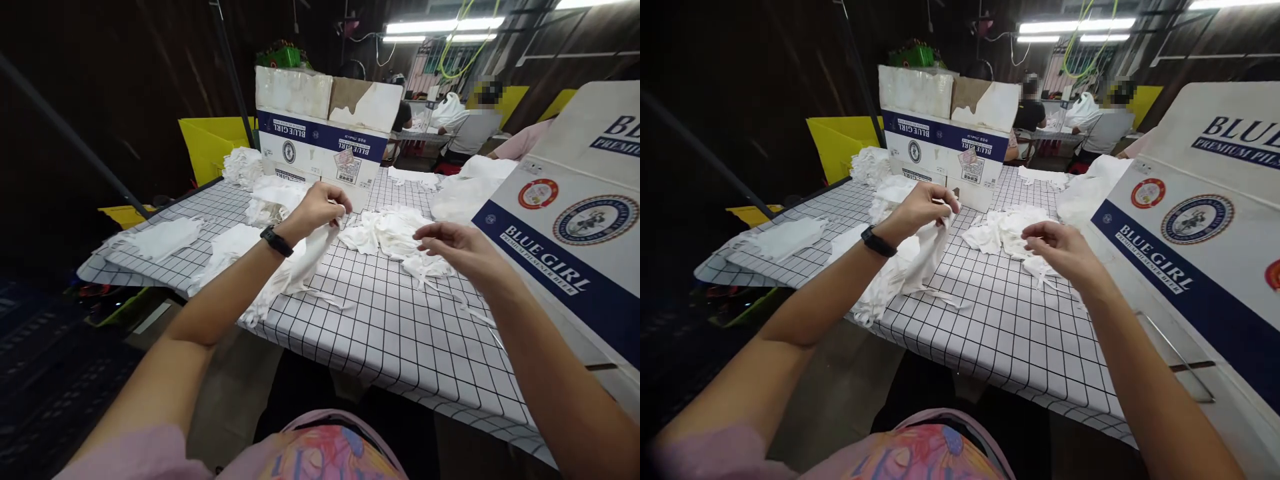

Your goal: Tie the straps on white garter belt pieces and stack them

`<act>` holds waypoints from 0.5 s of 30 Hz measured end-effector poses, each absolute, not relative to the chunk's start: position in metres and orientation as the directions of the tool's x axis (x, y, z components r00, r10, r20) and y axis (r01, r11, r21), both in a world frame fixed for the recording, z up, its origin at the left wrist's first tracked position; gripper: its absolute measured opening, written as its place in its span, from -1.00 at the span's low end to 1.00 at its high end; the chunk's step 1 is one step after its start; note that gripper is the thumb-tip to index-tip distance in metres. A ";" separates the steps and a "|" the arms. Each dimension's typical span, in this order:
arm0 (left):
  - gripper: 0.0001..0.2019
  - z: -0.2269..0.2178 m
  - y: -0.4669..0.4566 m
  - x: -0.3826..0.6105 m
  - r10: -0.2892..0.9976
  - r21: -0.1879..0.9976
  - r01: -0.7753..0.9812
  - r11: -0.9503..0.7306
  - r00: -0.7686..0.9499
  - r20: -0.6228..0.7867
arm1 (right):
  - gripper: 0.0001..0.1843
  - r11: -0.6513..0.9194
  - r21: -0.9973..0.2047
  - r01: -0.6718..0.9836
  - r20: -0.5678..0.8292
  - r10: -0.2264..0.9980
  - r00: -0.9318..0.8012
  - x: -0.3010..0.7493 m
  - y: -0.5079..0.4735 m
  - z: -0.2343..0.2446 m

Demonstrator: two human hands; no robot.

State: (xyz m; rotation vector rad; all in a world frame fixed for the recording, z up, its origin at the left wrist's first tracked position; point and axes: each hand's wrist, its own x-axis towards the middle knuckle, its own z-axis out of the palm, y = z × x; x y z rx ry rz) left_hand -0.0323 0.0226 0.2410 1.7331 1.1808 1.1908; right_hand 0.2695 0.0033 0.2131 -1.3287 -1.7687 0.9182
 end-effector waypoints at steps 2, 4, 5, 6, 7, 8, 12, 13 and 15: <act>-0.76 0.241 0.018 -0.026 0.933 0.891 0.287 -0.351 0.186 0.307 | -0.58 0.285 -0.858 0.429 0.177 0.945 -0.274 0.241 0.003 0.204; -0.76 0.243 0.014 -0.022 0.921 0.877 0.292 -0.382 0.193 0.337 | -0.63 0.394 -0.836 0.383 0.287 0.907 -0.308 0.212 0.001 0.200; -0.76 0.244 0.013 -0.020 0.915 0.868 0.296 -0.399 0.193 0.355 | -0.68 0.451 -0.821 0.350 0.349 0.881 -0.319 0.198 0.000 0.199; -0.76 0.246 0.011 -0.019 0.908 0.858 0.301 -0.415 0.195 0.370 | -0.72 0.501 -0.807 0.313 0.401 0.854 -0.332 0.186 -0.002 0.198; -0.76 0.247 0.010 -0.017 0.901 0.848 0.308 -0.430 0.201 0.384 | -0.73 0.539 -0.794 0.279 0.439 0.828 -0.349 0.176 -0.004 0.198; -0.76 0.248 0.010 -0.016 0.894 0.837 0.316 -0.446 0.210 0.397 | -0.73 0.565 -0.783 0.260 0.462 0.808 -0.365 0.167 -0.006 0.197; -0.77 0.250 0.010 -0.015 0.868 0.795 0.349 -0.496 0.228 0.441 | -0.65 0.571 -0.740 0.355 0.449 0.813 -0.372 0.153 -0.010 0.187; -0.77 0.250 0.011 -0.015 0.865 0.787 0.360 -0.501 0.223 0.449 | -0.71 0.559 -0.733 0.387 0.423 0.821 -0.384 0.154 -0.011 0.183; -0.76 0.251 0.013 -0.017 0.864 0.774 0.385 -0.503 0.209 0.458 | -0.77 0.531 -0.732 0.427 0.338 0.827 -0.450 0.160 -0.012 0.173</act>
